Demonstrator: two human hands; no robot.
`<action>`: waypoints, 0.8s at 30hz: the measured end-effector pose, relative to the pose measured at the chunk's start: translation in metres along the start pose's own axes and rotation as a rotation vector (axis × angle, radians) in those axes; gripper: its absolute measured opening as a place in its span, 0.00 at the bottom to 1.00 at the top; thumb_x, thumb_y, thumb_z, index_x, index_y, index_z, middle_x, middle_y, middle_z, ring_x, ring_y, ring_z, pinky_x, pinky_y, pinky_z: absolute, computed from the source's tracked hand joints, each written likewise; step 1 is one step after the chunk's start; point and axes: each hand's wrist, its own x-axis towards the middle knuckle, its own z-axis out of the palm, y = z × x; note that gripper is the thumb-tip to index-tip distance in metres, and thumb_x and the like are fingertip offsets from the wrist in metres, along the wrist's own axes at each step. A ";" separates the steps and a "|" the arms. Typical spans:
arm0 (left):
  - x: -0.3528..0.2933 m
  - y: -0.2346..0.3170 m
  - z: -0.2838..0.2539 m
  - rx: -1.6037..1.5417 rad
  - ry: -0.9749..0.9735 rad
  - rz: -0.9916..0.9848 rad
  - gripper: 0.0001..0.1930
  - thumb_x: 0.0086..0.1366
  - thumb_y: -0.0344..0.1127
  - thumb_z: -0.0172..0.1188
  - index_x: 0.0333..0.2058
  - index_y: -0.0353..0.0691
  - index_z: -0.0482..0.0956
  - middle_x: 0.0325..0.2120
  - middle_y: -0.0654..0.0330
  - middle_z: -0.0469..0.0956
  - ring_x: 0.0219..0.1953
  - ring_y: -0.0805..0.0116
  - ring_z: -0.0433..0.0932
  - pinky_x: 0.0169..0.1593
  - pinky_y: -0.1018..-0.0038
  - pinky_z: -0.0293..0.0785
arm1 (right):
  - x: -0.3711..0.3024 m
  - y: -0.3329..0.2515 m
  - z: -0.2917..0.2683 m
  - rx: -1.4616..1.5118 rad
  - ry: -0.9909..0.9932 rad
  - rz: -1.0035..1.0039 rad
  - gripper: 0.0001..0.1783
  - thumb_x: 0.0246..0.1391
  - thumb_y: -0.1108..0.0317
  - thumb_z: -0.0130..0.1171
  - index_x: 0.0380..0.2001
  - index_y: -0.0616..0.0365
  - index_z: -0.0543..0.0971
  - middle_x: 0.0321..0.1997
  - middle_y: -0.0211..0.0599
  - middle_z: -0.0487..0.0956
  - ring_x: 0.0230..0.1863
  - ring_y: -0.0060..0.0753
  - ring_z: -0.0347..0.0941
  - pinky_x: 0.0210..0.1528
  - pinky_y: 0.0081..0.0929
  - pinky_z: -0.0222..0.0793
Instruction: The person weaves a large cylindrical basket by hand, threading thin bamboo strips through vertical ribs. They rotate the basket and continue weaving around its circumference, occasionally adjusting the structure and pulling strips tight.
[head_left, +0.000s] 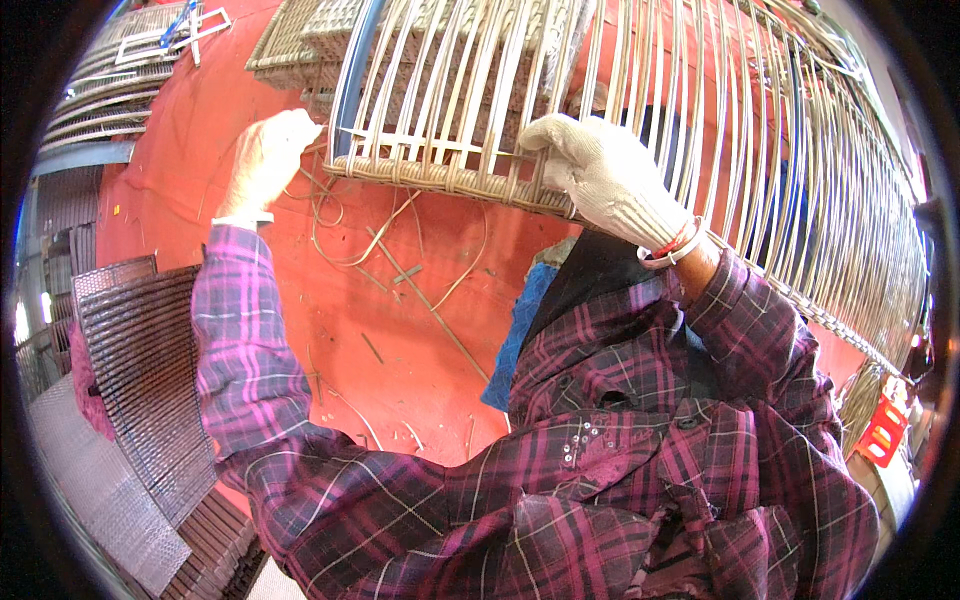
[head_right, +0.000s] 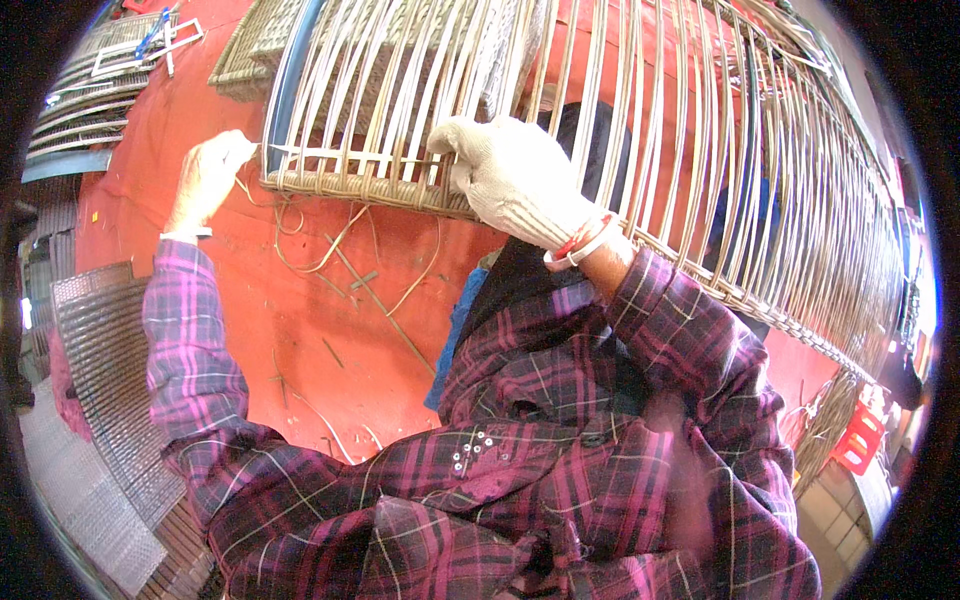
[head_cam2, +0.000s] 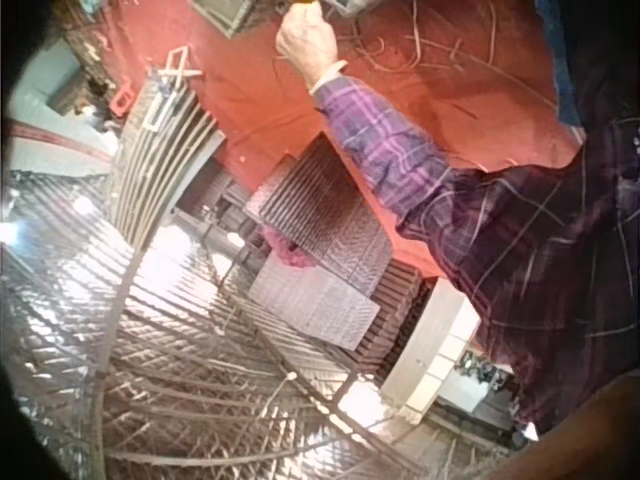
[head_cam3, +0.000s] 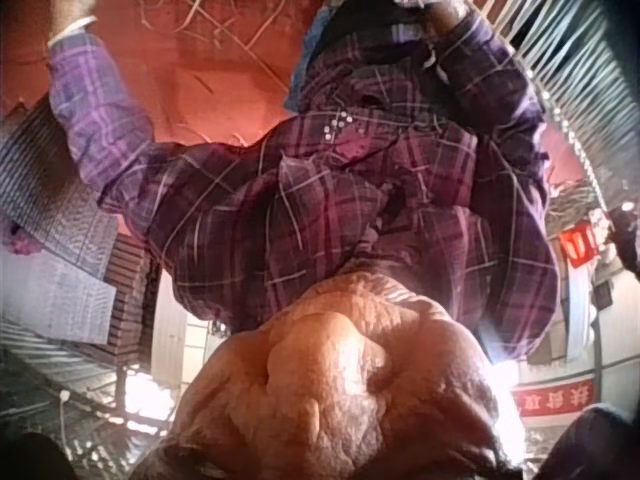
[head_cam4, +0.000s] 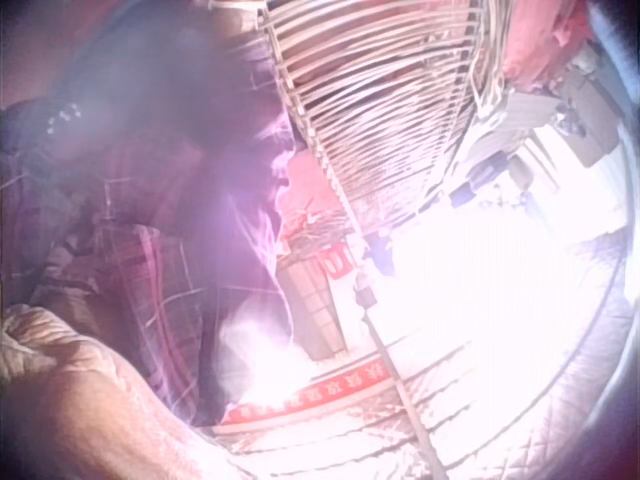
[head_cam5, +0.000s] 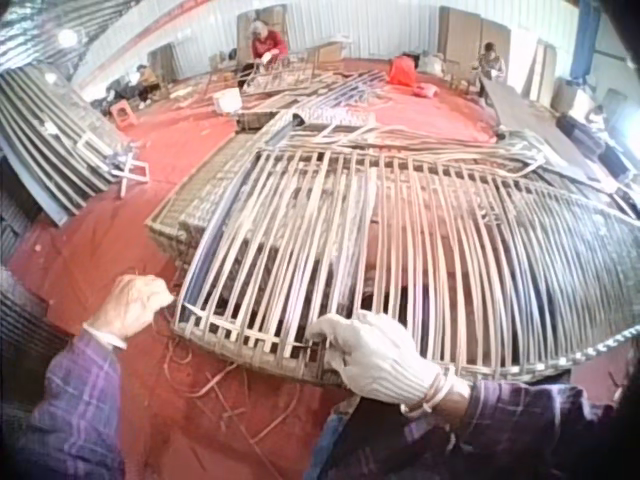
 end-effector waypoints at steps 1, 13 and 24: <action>0.010 -0.003 -0.007 0.050 -0.073 -0.090 0.13 0.65 0.40 0.58 0.28 0.35 0.77 0.23 0.51 0.74 0.26 0.57 0.75 0.34 0.65 0.70 | 0.002 0.001 0.001 0.042 -0.004 0.016 0.14 0.53 0.69 0.54 0.43 0.47 0.80 0.27 0.47 0.80 0.32 0.52 0.79 0.36 0.45 0.73; 0.046 -0.028 0.005 -0.274 -0.122 -0.322 0.17 0.64 0.44 0.62 0.22 0.39 0.75 0.19 0.67 0.69 0.24 0.77 0.66 0.30 0.74 0.62 | 0.011 -0.013 -0.019 -0.069 0.218 -0.036 0.18 0.53 0.67 0.60 0.49 0.51 0.78 0.40 0.42 0.80 0.43 0.49 0.76 0.46 0.40 0.72; -0.002 -0.012 0.002 -0.341 -0.130 -0.436 0.18 0.64 0.45 0.64 0.20 0.40 0.74 0.17 0.69 0.66 0.23 0.80 0.63 0.29 0.77 0.59 | 0.042 -0.055 0.026 -0.322 -0.138 -0.172 0.27 0.43 0.50 0.70 0.39 0.57 0.76 0.38 0.38 0.77 0.46 0.45 0.73 0.43 0.43 0.70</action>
